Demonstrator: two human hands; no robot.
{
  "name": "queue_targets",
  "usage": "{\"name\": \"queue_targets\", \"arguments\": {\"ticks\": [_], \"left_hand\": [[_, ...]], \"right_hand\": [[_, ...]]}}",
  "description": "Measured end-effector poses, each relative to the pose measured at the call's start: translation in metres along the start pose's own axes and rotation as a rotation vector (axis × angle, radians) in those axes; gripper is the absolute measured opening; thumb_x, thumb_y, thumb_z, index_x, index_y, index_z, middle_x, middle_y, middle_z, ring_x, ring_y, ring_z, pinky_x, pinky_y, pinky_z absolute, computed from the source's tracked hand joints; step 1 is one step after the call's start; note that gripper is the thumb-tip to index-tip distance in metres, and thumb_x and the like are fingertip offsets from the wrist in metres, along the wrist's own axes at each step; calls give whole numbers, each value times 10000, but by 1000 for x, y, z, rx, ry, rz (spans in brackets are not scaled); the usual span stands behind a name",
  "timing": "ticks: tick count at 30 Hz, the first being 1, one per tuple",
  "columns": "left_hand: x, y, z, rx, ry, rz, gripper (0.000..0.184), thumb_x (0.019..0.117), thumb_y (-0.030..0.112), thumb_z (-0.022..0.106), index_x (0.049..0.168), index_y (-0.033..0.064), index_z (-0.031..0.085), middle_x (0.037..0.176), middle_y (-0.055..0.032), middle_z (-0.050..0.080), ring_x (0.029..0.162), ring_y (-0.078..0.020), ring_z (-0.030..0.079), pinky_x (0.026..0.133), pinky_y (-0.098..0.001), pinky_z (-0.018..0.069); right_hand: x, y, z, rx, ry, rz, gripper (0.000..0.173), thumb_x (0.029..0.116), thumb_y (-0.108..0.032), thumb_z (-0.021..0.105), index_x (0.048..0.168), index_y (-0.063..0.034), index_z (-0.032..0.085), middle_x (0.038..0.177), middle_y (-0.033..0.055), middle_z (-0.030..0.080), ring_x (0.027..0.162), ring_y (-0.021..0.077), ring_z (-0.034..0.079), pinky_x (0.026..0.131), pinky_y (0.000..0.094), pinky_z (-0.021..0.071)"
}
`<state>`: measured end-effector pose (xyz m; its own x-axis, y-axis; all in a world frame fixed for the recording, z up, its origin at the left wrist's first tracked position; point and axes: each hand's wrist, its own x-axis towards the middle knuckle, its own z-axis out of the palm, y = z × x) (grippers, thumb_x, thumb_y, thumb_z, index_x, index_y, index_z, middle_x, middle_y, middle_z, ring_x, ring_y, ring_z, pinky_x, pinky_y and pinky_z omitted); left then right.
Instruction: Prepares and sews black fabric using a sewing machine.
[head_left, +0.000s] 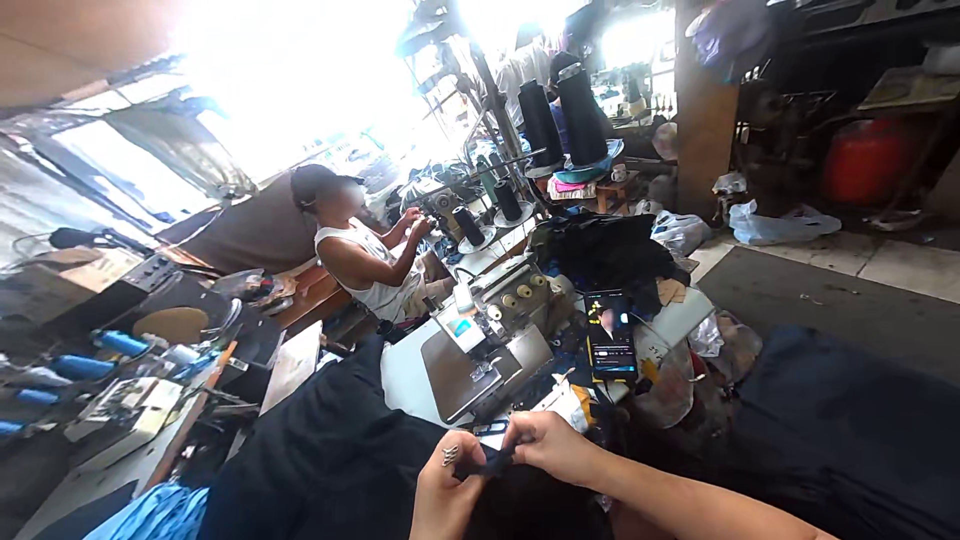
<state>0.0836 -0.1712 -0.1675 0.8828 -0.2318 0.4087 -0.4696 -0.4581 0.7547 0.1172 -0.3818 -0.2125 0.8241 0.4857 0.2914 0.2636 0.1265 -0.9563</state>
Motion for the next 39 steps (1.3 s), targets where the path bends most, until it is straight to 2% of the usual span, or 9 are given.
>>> {"name": "queue_targets", "arguments": {"ticks": [6, 11, 14, 20, 26, 30, 33, 36, 39], "left_hand": [[-20, 0, 3, 52, 140, 107, 150, 802, 41, 749, 881, 164, 718, 978, 51, 721, 1042, -60, 666, 943, -236, 552], [-34, -4, 8, 121, 207, 159, 147, 868, 74, 720, 978, 157, 771, 1014, 31, 723, 985, -47, 684, 888, -208, 583], [-39, -4, 2, 108, 221, 176, 87, 881, 91, 733, 948, 125, 777, 989, 12, 723, 941, -48, 690, 849, -197, 593], [-26, 21, -9, 119, 133, 202, 83, 915, 146, 757, 955, 80, 786, 955, -10, 723, 902, -42, 683, 842, -200, 580], [4, 23, -9, 127, 83, 158, 85, 921, 170, 749, 940, 94, 782, 1324, -132, 648, 1246, -184, 600, 1064, -366, 493], [16, 17, -9, 9, 86, 18, 62, 877, 86, 778, 902, 33, 756, 1106, -75, 726, 1023, -101, 697, 904, -282, 589], [22, 18, -14, -31, 157, -61, 84, 826, 10, 807, 888, 43, 761, 969, -34, 737, 896, -74, 701, 818, -270, 598], [23, 23, -21, -17, 204, -71, 97, 815, -3, 812, 882, 45, 759, 989, -37, 742, 907, -77, 701, 815, -268, 592], [18, 27, -26, -81, 214, -101, 141, 800, -33, 813, 907, 40, 757, 1032, -45, 737, 903, -88, 697, 779, -269, 599]], "right_hand": [[-5, -12, 5, -4, -51, 51, 131, 926, -18, 674, 1034, 55, 688, 915, 85, 686, 789, 55, 623, 760, 237, 533], [-2, -4, 7, -2, -69, 84, 133, 956, -44, 647, 1042, 39, 704, 912, 49, 683, 765, 6, 589, 716, 196, 503], [1, -1, 5, 7, -21, 98, 170, 984, -30, 586, 1066, 25, 725, 1034, 66, 704, 913, 36, 646, 853, 229, 545], [22, -13, 5, 18, 80, -17, 135, 923, 17, 661, 1045, 27, 718, 950, 39, 735, 821, 33, 681, 782, 216, 584], [42, -25, 16, -32, 213, -120, 98, 940, -105, 702, 959, -11, 721, 840, -5, 701, 750, 2, 639, 719, 186, 547], [46, -29, 23, -10, 289, -163, 49, 937, -73, 711, 945, -30, 731, 821, -10, 707, 731, 22, 647, 702, 216, 563], [44, -32, 27, -41, 310, -159, 113, 984, -95, 663, 1083, -50, 696, 848, -1, 701, 701, 31, 632, 658, 222, 553], [40, -27, 29, -34, 254, -200, 249, 970, -89, 679, 1174, -74, 537, 882, 4, 676, 721, 47, 643, 665, 239, 561], [33, -16, 29, -118, 175, -198, 269, 892, -55, 762, 1115, -38, 614, 1011, 65, 672, 851, 124, 686, 769, 315, 620]]}}
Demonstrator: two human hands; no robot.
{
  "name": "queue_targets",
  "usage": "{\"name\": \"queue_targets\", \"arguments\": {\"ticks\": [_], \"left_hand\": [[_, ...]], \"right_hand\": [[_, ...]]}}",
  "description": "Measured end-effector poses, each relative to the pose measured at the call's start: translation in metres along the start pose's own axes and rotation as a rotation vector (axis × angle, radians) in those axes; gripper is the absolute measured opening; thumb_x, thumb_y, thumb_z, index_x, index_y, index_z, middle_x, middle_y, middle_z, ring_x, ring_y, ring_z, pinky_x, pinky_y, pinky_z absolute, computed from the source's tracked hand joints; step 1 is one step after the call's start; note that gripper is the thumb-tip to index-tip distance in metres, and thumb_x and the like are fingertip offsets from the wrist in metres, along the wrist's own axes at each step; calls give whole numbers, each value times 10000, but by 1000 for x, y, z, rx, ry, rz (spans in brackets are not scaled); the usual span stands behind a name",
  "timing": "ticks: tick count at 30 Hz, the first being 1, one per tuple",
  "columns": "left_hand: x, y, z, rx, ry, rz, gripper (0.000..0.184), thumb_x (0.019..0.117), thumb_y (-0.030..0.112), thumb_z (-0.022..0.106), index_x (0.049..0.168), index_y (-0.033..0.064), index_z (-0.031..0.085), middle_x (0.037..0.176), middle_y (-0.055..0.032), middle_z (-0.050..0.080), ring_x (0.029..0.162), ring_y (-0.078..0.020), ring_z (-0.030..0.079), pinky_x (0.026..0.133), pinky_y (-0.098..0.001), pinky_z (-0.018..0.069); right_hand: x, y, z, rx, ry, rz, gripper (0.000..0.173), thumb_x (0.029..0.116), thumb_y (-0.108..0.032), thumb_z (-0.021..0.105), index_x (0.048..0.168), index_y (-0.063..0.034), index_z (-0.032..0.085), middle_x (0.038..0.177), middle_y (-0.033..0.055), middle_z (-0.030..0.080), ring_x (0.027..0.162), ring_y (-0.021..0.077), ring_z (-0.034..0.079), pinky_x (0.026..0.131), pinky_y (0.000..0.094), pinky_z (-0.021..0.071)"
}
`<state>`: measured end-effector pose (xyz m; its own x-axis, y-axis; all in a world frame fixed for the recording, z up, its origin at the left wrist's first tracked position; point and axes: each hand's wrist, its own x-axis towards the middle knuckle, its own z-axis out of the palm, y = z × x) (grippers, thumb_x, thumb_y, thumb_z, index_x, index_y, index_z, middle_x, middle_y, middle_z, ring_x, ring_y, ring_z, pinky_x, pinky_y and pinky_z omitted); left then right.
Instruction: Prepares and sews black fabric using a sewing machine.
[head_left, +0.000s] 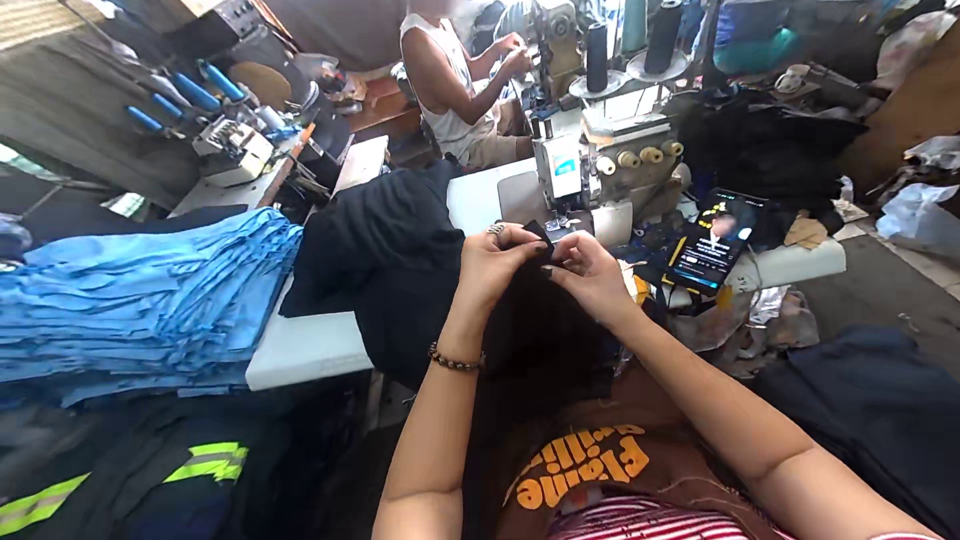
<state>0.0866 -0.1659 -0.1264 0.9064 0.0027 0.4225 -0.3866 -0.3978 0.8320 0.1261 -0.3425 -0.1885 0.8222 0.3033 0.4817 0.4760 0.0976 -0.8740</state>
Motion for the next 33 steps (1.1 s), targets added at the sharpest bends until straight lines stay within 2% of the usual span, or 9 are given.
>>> {"name": "queue_targets", "arguments": {"ticks": [5, 9, 13, 16, 21, 25, 27, 29, 33], "left_hand": [[9, 0, -1, -54, 48, -26, 112, 833, -32, 785, 919, 32, 751, 978, -30, 741, 860, -68, 698, 758, -242, 596], [6, 4, -4, 144, -34, 194, 120, 818, -11, 801, 904, 35, 731, 938, -49, 727, 885, -116, 676, 800, -276, 558], [11, 14, 1, 324, -84, 392, 89, 845, 19, 781, 927, 53, 772, 1008, -68, 733, 1048, -191, 653, 944, -402, 484], [26, 21, 2, 302, -33, 371, 73, 881, 16, 753, 954, 22, 749, 988, -74, 733, 1013, -143, 666, 938, -318, 510], [57, 9, -5, 94, 56, 283, 49, 882, 35, 768, 923, 25, 742, 897, -12, 738, 861, -50, 688, 822, -235, 577], [58, 12, -5, 33, 38, 241, 58, 876, 6, 757, 927, 22, 735, 898, -8, 744, 848, -52, 698, 802, -234, 589], [59, 14, -9, -12, 41, 242, 72, 868, -15, 757, 926, 19, 732, 928, -11, 747, 878, -62, 706, 817, -243, 596], [60, 15, -17, -33, 64, 237, 77, 861, -13, 762, 918, 32, 737, 940, -9, 749, 887, -73, 710, 807, -248, 601], [60, 18, -31, -150, 94, 216, 106, 863, -22, 756, 920, 62, 728, 905, 17, 748, 839, -70, 707, 773, -254, 599]], "right_hand": [[-13, 22, -2, -263, -121, 22, 139, 929, -97, 709, 1060, -83, 755, 1080, 55, 730, 1019, 139, 694, 908, 367, 586], [-8, 13, -2, -316, -60, 18, 304, 923, -195, 734, 1173, -23, 707, 1257, 147, 670, 1158, 224, 658, 993, 431, 553], [9, -19, -1, -360, 131, 31, 463, 874, -121, 779, 1253, -36, 527, 1140, 149, 654, 928, 232, 690, 791, 424, 591], [5, -9, 2, -432, 173, -56, 421, 854, -75, 765, 1222, -24, 565, 1111, 132, 669, 908, 225, 696, 776, 419, 607], [-22, 24, 8, -379, 212, -106, 648, 826, -89, 787, 1368, -52, 433, 1343, 147, 587, 953, 221, 704, 772, 408, 622], [-23, 28, 8, -454, 162, -172, 365, 872, -67, 760, 1192, 18, 607, 1207, 193, 649, 968, 270, 697, 793, 417, 610], [-27, 38, 7, -484, 91, -128, 178, 901, -97, 745, 1045, 5, 724, 1103, 160, 694, 964, 253, 705, 808, 421, 609], [-38, 47, 0, -466, 9, -104, 135, 932, -154, 721, 889, -27, 731, 1014, 121, 693, 898, 215, 689, 771, 405, 599], [-57, 30, -25, -322, -114, -65, 163, 962, -204, 697, 929, -74, 788, 1001, 59, 729, 950, 107, 681, 867, 305, 579]]}}
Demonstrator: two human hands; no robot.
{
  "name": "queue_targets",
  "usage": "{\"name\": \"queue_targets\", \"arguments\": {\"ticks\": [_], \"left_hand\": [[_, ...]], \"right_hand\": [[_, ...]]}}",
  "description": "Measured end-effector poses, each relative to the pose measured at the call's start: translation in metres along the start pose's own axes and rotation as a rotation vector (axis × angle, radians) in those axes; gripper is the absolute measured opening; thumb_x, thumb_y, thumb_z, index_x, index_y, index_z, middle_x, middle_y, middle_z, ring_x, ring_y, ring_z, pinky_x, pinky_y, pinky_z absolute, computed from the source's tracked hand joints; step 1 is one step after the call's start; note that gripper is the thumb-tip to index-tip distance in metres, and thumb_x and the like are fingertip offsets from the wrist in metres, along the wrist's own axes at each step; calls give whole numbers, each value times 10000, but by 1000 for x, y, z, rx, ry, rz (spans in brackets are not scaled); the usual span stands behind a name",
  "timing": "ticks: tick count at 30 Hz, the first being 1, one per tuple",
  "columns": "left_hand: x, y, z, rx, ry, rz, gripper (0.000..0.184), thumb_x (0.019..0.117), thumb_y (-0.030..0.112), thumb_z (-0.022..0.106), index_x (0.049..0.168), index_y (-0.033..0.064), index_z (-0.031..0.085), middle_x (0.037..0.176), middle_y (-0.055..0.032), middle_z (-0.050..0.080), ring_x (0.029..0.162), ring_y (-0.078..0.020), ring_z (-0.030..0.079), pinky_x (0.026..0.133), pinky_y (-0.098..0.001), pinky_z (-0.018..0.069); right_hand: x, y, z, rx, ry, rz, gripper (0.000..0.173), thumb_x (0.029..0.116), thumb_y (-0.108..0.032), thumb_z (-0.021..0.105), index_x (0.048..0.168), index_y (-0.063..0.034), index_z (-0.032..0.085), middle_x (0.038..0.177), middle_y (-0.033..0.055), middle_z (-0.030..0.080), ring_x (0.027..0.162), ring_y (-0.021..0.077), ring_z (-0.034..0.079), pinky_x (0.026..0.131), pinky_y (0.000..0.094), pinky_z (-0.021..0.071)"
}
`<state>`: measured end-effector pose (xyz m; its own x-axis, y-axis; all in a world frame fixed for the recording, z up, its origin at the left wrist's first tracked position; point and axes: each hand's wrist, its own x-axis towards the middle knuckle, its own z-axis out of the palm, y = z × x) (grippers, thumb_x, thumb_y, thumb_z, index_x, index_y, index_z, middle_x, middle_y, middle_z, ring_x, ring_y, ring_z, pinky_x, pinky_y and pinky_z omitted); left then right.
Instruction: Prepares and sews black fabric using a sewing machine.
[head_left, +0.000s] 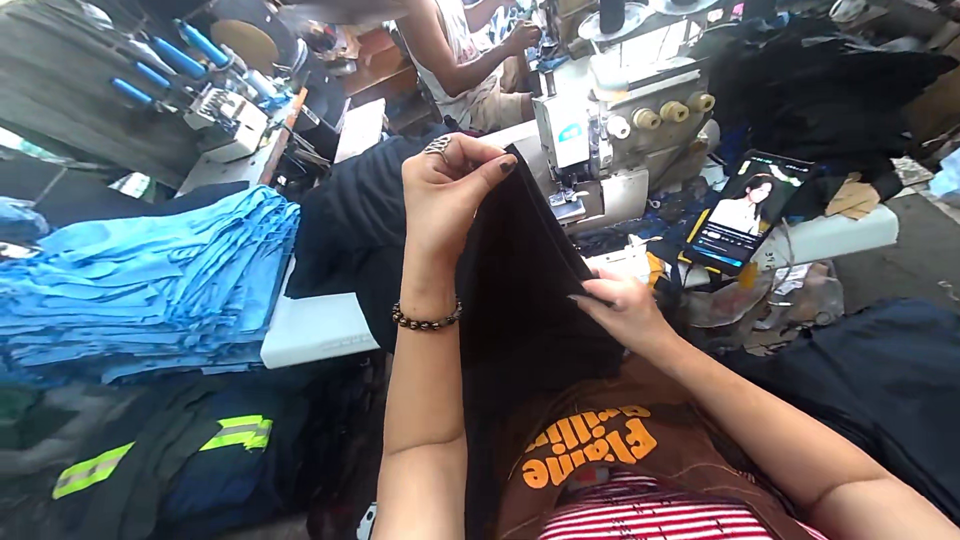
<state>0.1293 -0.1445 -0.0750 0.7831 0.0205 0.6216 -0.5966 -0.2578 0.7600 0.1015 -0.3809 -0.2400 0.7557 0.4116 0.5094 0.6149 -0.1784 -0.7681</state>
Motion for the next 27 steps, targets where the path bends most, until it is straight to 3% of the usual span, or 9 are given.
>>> {"name": "queue_targets", "arguments": {"ticks": [3, 6, 11, 14, 16, 18, 20, 23, 27], "left_hand": [[6, 7, 0, -125, -13, 7, 120, 877, -4, 753, 945, 88, 719, 904, 35, 748, 834, -71, 711, 785, -266, 606], [16, -7, 8, -126, -45, -13, 156, 865, -4, 757, 951, 110, 694, 899, 59, 745, 826, -58, 708, 776, -268, 607], [8, -110, 38, 334, -174, -281, 345, 814, 28, 800, 1114, -33, 639, 969, -107, 725, 834, -161, 700, 801, -366, 594], [-12, -140, 52, 524, -114, -251, 226, 843, 111, 815, 999, 0, 693, 1036, -143, 670, 889, -213, 638, 818, -389, 538], [-22, -140, 55, 641, -90, -125, 109, 874, 107, 780, 937, 34, 729, 1086, -158, 660, 1049, -288, 628, 944, -450, 515], [-36, -126, 61, 858, -92, -44, 112, 919, 151, 751, 976, 55, 763, 1142, -173, 665, 1125, -367, 604, 983, -531, 480], [-54, -107, 70, 1052, -133, -24, 209, 988, 230, 686, 1097, 68, 760, 1262, -175, 636, 1206, -407, 561, 1015, -586, 445], [-80, -109, 92, 1136, -95, -58, 329, 1038, 282, 597, 1295, 113, 712, 1303, -136, 672, 1250, -336, 598, 1101, -547, 414], [-96, -104, 119, 1141, -95, -42, 342, 1038, 235, 566, 1345, 148, 688, 1349, -120, 673, 1281, -288, 613, 1125, -497, 404]], "right_hand": [[-5, -18, -25, 123, -57, -14, 152, 955, -196, 703, 953, -76, 796, 915, 20, 723, 910, 49, 639, 872, 233, 523], [-12, -14, -36, 308, -150, 66, 160, 966, -138, 683, 1010, -8, 766, 983, 29, 746, 961, 13, 665, 908, 205, 546], [-23, 33, -19, 615, -234, 585, 120, 984, -108, 614, 980, -34, 708, 871, -22, 698, 809, 26, 646, 778, 241, 553], [-30, 57, -4, 413, -240, 611, 151, 950, -156, 685, 1002, -17, 712, 941, 30, 691, 870, 48, 642, 820, 256, 546], [-33, 61, 0, 195, -309, 542, 265, 882, -204, 773, 994, 31, 720, 1054, 143, 689, 1016, 184, 646, 930, 369, 527], [-35, 56, -1, 2, -418, 524, 287, 898, -220, 762, 908, 62, 706, 1077, 215, 663, 1040, 303, 643, 936, 459, 521], [-41, 52, -7, -89, -482, 521, 316, 947, -241, 710, 867, 65, 704, 1040, 224, 664, 1007, 338, 656, 912, 496, 529], [-65, 49, -23, 33, -499, 475, 384, 962, -282, 681, 757, 43, 664, 859, 175, 659, 847, 264, 646, 784, 440, 532], [-91, 40, -31, 484, -526, 574, 233, 910, -238, 743, 803, -32, 726, 793, -16, 684, 769, -20, 608, 712, 195, 500]]}}
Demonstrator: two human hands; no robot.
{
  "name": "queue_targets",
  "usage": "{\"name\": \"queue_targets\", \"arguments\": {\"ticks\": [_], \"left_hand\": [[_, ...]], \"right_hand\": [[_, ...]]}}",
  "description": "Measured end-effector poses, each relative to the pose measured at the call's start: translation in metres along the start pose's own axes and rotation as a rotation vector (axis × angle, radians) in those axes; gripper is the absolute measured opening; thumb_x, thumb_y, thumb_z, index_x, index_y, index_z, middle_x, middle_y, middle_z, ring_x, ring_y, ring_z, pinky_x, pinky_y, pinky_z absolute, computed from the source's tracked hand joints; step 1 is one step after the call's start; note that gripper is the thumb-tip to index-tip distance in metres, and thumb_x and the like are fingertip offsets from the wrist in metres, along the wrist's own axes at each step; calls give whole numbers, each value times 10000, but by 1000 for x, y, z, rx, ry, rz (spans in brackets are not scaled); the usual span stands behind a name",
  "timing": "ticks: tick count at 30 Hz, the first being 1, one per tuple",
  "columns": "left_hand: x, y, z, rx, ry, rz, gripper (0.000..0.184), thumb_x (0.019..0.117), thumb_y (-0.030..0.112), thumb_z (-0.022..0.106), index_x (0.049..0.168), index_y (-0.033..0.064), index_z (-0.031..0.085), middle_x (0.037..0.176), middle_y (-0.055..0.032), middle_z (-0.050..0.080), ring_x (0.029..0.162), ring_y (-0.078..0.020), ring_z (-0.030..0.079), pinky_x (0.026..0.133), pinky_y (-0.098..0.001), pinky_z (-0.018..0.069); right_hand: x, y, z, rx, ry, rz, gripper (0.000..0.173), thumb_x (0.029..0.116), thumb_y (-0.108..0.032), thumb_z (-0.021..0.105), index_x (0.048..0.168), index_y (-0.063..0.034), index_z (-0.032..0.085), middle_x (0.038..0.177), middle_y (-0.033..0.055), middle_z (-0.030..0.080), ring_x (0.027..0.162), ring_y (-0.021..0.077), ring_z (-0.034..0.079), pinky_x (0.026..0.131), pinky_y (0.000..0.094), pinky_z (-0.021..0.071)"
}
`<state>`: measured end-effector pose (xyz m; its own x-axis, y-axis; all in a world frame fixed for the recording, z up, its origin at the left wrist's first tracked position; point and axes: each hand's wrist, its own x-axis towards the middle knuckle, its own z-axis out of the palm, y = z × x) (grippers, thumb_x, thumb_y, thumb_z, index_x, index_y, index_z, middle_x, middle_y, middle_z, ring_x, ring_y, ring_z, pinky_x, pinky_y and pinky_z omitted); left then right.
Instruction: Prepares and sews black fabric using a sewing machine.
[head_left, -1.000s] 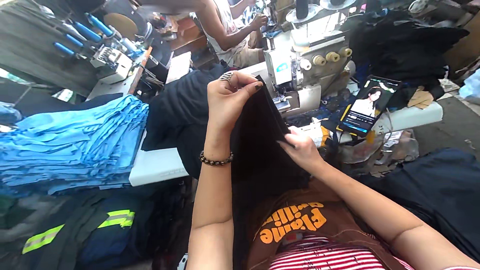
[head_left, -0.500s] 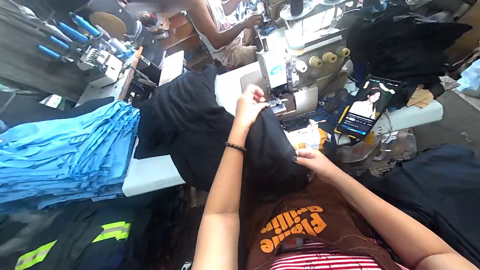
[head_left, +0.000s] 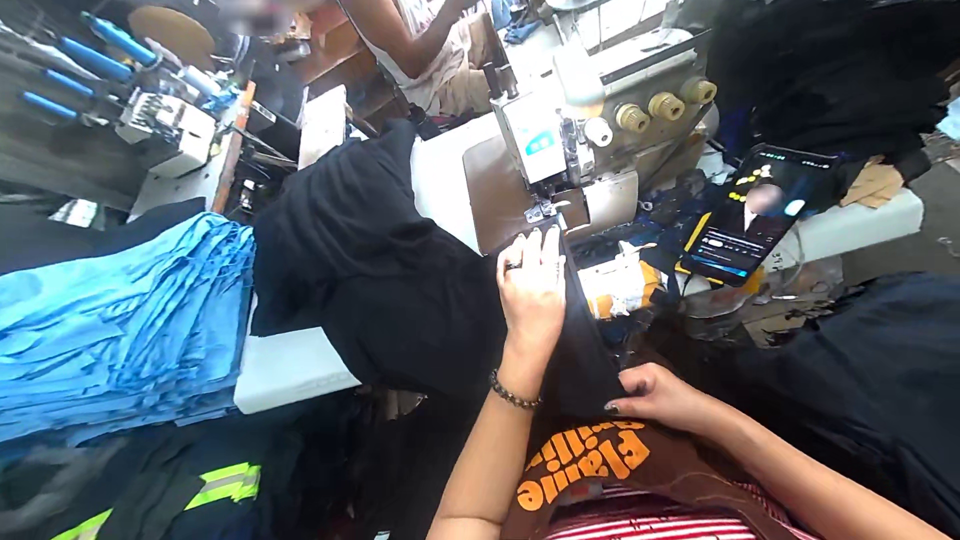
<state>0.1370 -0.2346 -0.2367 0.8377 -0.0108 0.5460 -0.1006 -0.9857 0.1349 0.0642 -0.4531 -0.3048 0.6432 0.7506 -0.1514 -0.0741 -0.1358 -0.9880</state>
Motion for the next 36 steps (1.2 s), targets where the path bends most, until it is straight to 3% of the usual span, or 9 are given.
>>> {"name": "queue_targets", "arguments": {"ticks": [2, 5, 13, 17, 21, 26, 30, 33, 36], "left_hand": [[1, 5, 3, 20, 25, 2, 333, 1028, 218, 578, 1334, 172, 700, 1324, -129, 685, 1261, -301, 626, 1103, -500, 429], [7, 3, 7, 21, 38, 8, 318, 1028, 208, 578, 1316, 164, 706, 1310, -139, 685, 1253, -321, 624, 1092, -491, 447], [46, -31, -14, -239, -266, -110, 374, 1067, 220, 527, 1382, 23, 567, 1468, -149, 569, 1410, -312, 499, 1219, -526, 312], [80, -55, -19, -259, -407, -137, 420, 1054, 173, 549, 1432, -4, 492, 1397, -207, 601, 1332, -368, 558, 1181, -547, 362], [129, -86, 12, -211, -433, -170, 383, 1059, 204, 510, 1394, 21, 547, 1325, -205, 648, 1287, -389, 590, 1116, -574, 421], [151, -101, 25, -137, -333, -274, 385, 1054, 203, 524, 1402, 40, 543, 1253, -248, 664, 1186, -436, 636, 1012, -621, 477], [98, -110, 4, -297, 45, -273, 389, 998, 119, 571, 1368, -1, 589, 1371, -198, 621, 1342, -349, 538, 1168, -511, 375], [-9, -125, -18, -276, 277, -224, 373, 1006, 148, 602, 1345, -7, 608, 1461, -175, 565, 1440, -313, 450, 1207, -468, 351], [-137, -148, -43, -231, 435, -563, 484, 989, 117, 628, 1384, -126, 491, 1470, -282, 489, 1417, -335, 447, 1184, -401, 369]], "right_hand": [[-2, -3, 2, 172, -62, 20, 105, 896, -151, 753, 922, -49, 757, 894, -45, 734, 851, -38, 660, 790, 184, 554], [3, -3, 1, 334, -76, 11, 156, 874, -51, 754, 1030, -50, 756, 976, -34, 755, 909, 8, 695, 837, 219, 587], [41, -18, -11, 547, -68, -35, 73, 892, -38, 720, 920, -88, 767, 905, -42, 751, 855, 23, 687, 790, 242, 581], [73, -31, -23, 604, -92, -40, 74, 933, -77, 683, 910, -112, 744, 901, -47, 746, 834, 25, 682, 755, 238, 569], [104, -48, -39, 688, -131, 29, 135, 981, -102, 599, 902, -156, 693, 882, -60, 739, 819, 35, 694, 757, 248, 585], [126, -63, -59, 687, 6, 24, 122, 993, -125, 564, 977, -100, 683, 844, -2, 715, 730, 59, 670, 687, 243, 571], [120, -68, -52, 539, 62, 56, 95, 964, -32, 613, 899, -69, 671, 810, 13, 704, 701, 70, 666, 639, 252, 578], [107, -41, -41, 394, 2, 29, 109, 914, 2, 671, 837, -75, 668, 791, -23, 690, 728, 38, 645, 673, 233, 556], [80, -28, -22, 258, 134, 89, 110, 886, 6, 719, 795, -46, 688, 721, -25, 663, 644, 19, 587, 613, 206, 502]]}}
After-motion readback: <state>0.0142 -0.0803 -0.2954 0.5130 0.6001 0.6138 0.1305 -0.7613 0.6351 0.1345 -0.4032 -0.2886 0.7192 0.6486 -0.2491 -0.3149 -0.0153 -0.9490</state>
